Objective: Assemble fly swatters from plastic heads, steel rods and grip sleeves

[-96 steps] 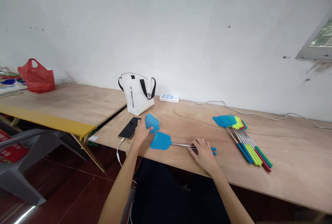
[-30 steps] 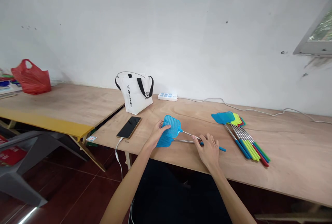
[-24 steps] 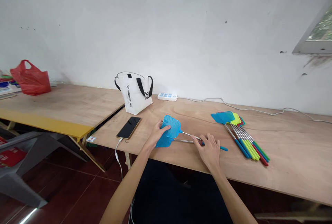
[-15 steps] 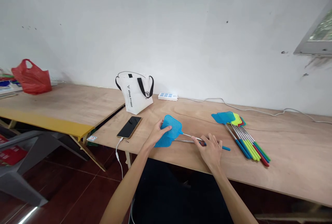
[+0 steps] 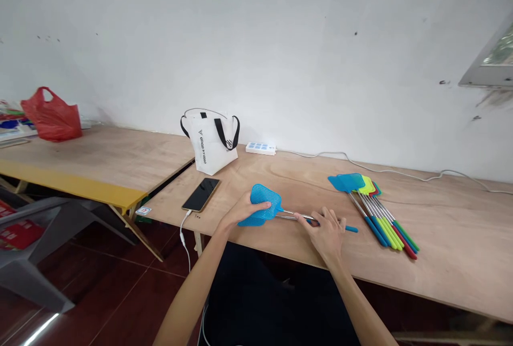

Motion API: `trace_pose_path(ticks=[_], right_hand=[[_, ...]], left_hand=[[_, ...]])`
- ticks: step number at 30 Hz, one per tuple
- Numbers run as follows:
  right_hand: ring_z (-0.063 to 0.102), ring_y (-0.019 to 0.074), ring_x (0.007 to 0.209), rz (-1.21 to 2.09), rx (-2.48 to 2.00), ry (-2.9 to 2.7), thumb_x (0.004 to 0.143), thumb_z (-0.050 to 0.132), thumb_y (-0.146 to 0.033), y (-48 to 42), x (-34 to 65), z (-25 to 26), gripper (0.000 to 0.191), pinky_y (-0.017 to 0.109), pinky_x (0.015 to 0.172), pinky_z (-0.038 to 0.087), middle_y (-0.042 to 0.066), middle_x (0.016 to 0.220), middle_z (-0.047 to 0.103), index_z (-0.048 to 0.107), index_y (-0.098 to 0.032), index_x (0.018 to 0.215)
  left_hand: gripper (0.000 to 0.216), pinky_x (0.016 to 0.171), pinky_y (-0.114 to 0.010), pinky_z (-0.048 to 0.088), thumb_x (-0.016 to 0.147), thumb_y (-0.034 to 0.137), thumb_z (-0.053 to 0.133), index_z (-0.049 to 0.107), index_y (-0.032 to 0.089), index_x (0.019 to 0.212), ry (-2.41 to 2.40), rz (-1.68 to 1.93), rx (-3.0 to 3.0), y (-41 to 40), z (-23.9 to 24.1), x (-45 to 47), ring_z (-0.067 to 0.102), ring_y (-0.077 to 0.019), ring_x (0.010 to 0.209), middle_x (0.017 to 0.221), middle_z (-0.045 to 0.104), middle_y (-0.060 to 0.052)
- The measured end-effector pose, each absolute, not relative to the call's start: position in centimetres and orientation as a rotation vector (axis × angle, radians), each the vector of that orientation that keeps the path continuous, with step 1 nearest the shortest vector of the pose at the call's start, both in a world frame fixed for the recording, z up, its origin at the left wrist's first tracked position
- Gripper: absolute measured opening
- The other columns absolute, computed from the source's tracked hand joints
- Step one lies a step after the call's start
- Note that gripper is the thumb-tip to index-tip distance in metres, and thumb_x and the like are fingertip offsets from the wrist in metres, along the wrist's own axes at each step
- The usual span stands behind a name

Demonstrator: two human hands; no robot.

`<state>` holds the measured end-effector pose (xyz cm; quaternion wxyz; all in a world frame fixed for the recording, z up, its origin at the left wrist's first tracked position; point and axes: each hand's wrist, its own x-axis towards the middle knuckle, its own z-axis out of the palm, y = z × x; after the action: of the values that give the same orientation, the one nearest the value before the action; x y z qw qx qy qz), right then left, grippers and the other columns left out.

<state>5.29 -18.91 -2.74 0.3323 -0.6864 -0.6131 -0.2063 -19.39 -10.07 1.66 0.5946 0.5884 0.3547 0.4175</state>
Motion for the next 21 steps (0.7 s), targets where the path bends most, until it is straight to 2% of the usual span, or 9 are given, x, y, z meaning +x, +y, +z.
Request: trace_pose_path(ticks=[5,13,21], right_hand=[[0.052,0.0192,0.076,-0.535,-1.795,-1.594,0.100,0.043,-0.062,-19.0,5.3,-2.5,0.062,0.036,0.079,0.026,0.002,0.066,0.056,0.056,-0.022,0.054],[0.052,0.0189,0.075,-0.527,-1.802,-1.573,0.100,0.043,-0.061,-18.9,5.5,-2.6,0.061,0.036,0.079,0.026,0.001,0.066,0.056,0.057,-0.022,0.055],[0.052,0.0188,0.076,-0.559,-1.783,-1.582,0.100,0.044,-0.060,-19.2,5.3,-2.5,0.060,0.037,0.079,0.025,0.001,0.067,0.056,0.059,-0.022,0.057]], left_hand=[[0.029,0.075,-0.039,0.059,0.068,0.031,0.090,0.077,0.017,0.090,0.826,0.955,1.375,-10.2,1.3,-19.0,0.074,-0.0294,0.083,0.094,0.078,-0.013],[0.038,0.081,-0.042,0.060,0.064,0.031,0.092,0.075,0.021,0.096,0.836,0.966,1.346,-10.3,0.5,-18.4,0.075,-0.0284,0.088,0.093,0.079,-0.009],[0.036,0.085,-0.046,0.059,0.066,0.041,0.091,0.078,0.019,0.092,0.852,0.905,1.404,-10.2,-0.3,-17.7,0.074,-0.0325,0.093,0.099,0.078,-0.012]])
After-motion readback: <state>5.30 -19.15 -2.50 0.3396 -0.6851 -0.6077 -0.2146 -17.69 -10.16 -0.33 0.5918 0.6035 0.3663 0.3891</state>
